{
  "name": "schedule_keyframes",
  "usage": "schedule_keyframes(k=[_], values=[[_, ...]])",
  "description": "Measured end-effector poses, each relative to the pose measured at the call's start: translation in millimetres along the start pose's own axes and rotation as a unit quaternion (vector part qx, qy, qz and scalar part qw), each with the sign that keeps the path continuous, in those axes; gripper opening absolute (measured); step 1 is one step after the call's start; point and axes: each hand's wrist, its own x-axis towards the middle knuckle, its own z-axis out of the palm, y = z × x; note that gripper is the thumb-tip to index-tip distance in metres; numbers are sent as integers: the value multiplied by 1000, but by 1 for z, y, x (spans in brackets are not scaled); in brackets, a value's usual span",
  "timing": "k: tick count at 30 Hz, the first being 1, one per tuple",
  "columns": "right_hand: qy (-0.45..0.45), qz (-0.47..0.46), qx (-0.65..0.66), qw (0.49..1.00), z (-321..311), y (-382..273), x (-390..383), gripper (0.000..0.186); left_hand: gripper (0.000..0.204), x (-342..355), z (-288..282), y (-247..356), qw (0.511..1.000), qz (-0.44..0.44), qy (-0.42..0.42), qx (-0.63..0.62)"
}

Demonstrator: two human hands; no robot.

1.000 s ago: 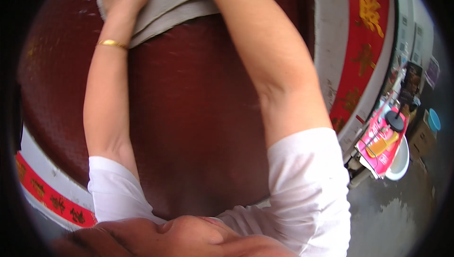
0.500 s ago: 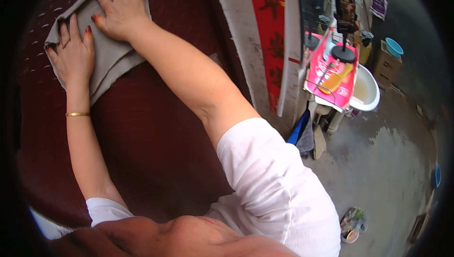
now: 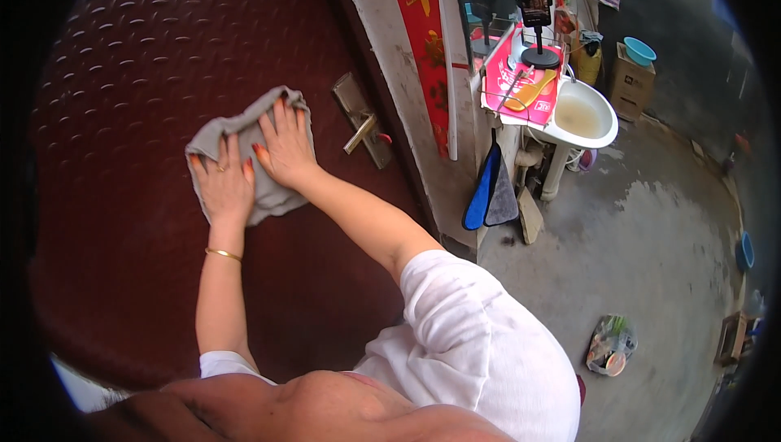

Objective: The person unfolds a cloth and wipes down the surface of a door with it using both hands.

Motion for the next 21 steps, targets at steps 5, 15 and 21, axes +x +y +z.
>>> schedule_keyframes(k=[5, 15, 21], values=[[-58, 30, 33, 997, 8, -16, -82, 62, 59, -82, 19, 11, 998, 19, -48, -40], [-22, -10, 49, 999, 3, -19, -5, 61, 68, -47, 10, -6, 996, -76, -30, 37], [61, -76, 46, 994, -9, -6, 126, 66, 70, 71, -17, -30, 985, -121, 54, 111]])
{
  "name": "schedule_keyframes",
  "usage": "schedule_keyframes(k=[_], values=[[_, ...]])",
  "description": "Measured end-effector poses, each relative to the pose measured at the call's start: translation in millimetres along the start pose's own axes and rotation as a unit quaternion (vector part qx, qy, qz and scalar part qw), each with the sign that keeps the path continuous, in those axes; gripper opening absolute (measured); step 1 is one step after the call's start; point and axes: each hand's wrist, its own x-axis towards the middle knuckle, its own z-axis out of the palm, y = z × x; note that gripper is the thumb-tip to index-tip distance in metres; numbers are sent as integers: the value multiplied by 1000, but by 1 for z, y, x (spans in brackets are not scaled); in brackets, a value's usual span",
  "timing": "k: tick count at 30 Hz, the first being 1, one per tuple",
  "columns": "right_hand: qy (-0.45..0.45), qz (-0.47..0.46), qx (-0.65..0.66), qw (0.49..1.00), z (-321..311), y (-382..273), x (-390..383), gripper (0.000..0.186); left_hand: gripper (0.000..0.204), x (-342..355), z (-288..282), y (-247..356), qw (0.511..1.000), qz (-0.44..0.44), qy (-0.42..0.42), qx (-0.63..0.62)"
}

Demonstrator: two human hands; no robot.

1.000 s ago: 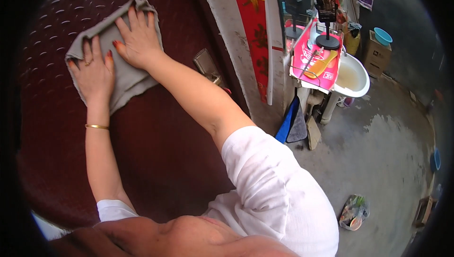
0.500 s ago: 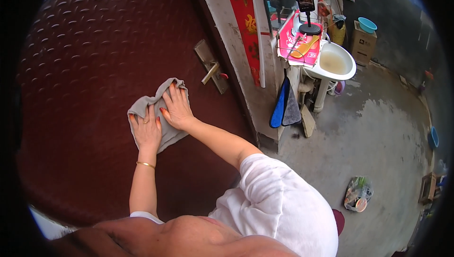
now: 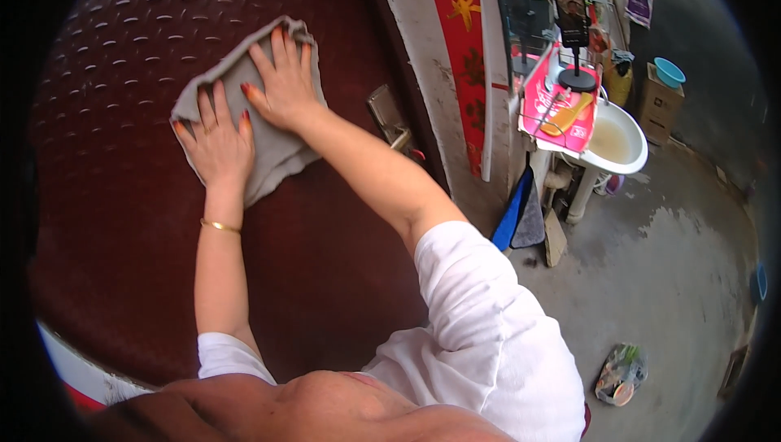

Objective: The person unfolds a cloth and wipes down the surface of a door with it using both hands.

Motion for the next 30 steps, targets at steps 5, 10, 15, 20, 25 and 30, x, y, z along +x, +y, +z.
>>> schedule_keyframes(k=[5, 10, 15, 20, 25, 30], values=[[65, -87, 2, 994, -5, 37, 109, 68, 65, 101, -6, 4, 991, -17, 50, 124], [47, -115, 4, 992, -23, 54, 184, 70, 61, 174, 0, 10, 983, -53, 76, 156], [-2, -100, 3, 995, -40, 65, 203, 71, 61, 203, 6, 22, 965, -97, 64, 237], [-19, -91, 6, 996, -41, 73, 201, 70, 60, 204, 17, 22, 957, -82, 82, 267], [-22, -72, 31, 997, -52, 68, 178, 70, 59, 189, 4, 30, 953, -73, 38, 292], [0, -8, -25, 1000, -42, 74, 147, 68, 60, 163, 2, 42, 966, -20, 17, 259]])
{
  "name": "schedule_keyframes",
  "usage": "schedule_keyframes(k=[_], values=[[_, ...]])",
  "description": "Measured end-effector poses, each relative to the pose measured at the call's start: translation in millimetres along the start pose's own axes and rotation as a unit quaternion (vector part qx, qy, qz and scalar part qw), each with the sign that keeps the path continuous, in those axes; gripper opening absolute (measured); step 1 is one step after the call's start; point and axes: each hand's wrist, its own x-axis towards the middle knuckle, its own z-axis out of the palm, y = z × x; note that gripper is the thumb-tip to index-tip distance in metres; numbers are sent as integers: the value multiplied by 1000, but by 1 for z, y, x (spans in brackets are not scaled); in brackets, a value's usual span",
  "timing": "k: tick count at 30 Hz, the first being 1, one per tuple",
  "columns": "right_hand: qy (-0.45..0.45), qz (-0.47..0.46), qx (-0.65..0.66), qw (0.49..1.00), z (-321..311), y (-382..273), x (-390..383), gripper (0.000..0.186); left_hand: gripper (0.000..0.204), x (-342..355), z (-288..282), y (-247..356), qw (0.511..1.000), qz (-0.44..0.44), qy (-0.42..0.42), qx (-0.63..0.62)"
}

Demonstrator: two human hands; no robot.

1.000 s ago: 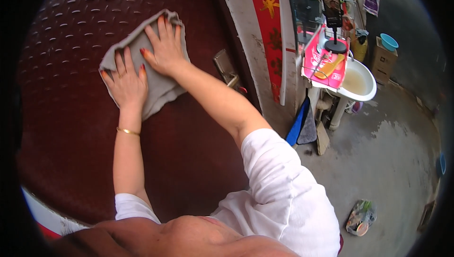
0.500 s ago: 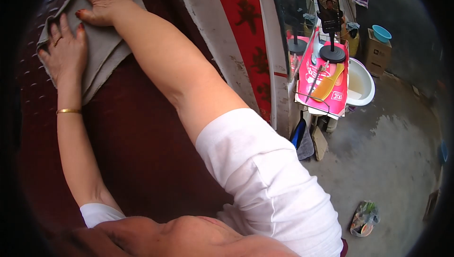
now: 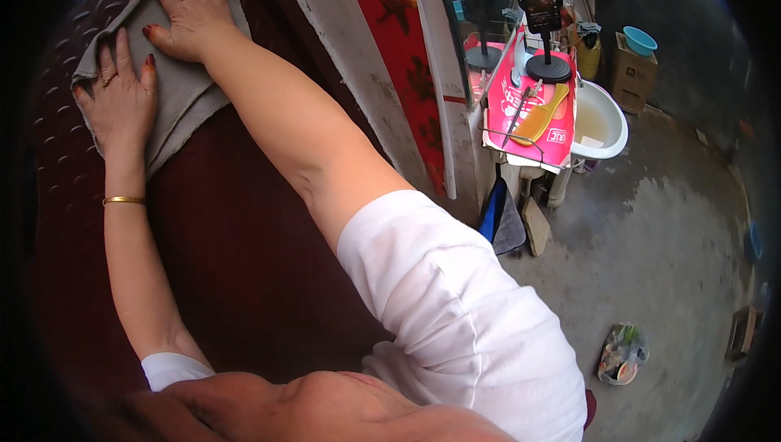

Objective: The person unfolds a cloth and wipes down the surface of a door with it using both hands.

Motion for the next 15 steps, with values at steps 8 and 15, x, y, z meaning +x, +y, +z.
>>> schedule_keyframes(k=[8, 15], values=[[61, 67, 23, 996, 34, -12, -82, 71, 63, -68, -2, -10, 985, 103, 7, -139], [-1, 140, -18, 990, 41, -61, -191, 69, 66, -160, 3, -29, 942, 175, -25, -286]])
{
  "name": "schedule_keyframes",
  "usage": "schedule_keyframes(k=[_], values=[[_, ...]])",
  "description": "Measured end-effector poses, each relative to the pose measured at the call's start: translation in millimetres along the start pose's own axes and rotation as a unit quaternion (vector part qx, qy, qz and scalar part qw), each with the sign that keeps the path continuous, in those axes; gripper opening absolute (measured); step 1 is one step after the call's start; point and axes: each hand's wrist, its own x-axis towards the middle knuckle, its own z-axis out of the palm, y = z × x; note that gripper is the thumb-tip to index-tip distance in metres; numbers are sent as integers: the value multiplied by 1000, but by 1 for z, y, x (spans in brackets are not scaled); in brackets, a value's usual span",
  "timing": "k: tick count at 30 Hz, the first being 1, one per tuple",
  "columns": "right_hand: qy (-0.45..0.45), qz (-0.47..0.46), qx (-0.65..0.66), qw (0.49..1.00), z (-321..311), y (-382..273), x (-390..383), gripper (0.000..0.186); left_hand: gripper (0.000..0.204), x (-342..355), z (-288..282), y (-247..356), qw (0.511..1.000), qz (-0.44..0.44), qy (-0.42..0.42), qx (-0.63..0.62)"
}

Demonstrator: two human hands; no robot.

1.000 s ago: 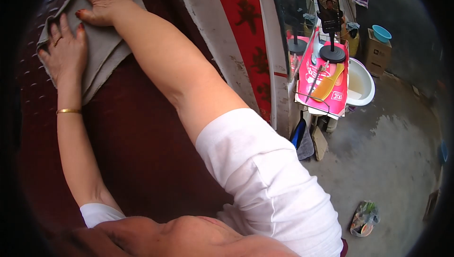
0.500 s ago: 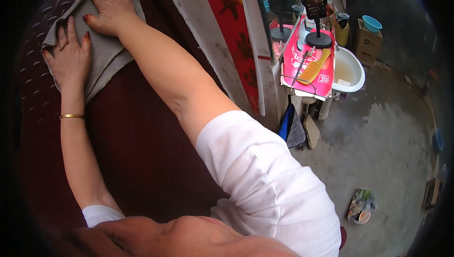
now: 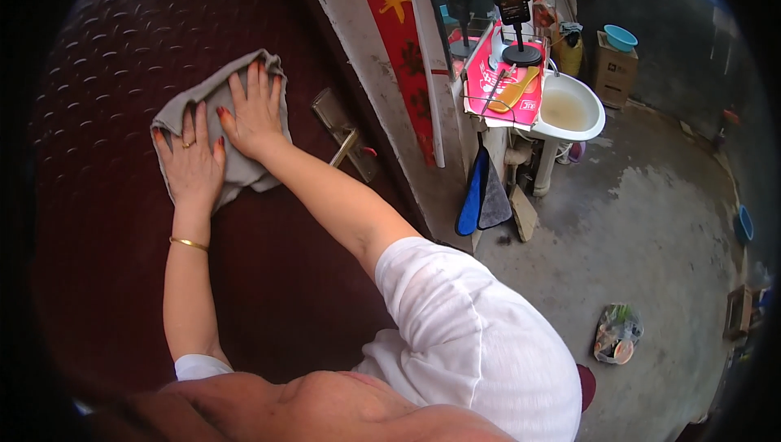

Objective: The person unfolds a cloth and wipes down the surface of a door with it using both hands.

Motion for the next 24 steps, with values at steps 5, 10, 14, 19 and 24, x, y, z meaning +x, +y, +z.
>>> schedule_keyframes(k=[5, 10, 14, 19, 24], values=[[-74, 5, 17, 997, 1, -31, -86, 69, 66, -92, 7, -4, 999, 1, -2, -39], [-151, -43, 37, 987, -3, -61, -167, 66, 64, -191, 11, -12, 993, -57, -68, -83], [-190, -93, 22, 977, 1, -76, -196, 69, 66, -240, 14, -9, 983, -138, -81, -93], [-130, -148, 53, 979, 9, -87, -167, 69, 68, -230, 18, -15, 979, -191, 26, -63], [-71, -233, 47, 969, 5, -122, -61, 70, 73, -159, -3, -78, 979, -193, 69, 17]])
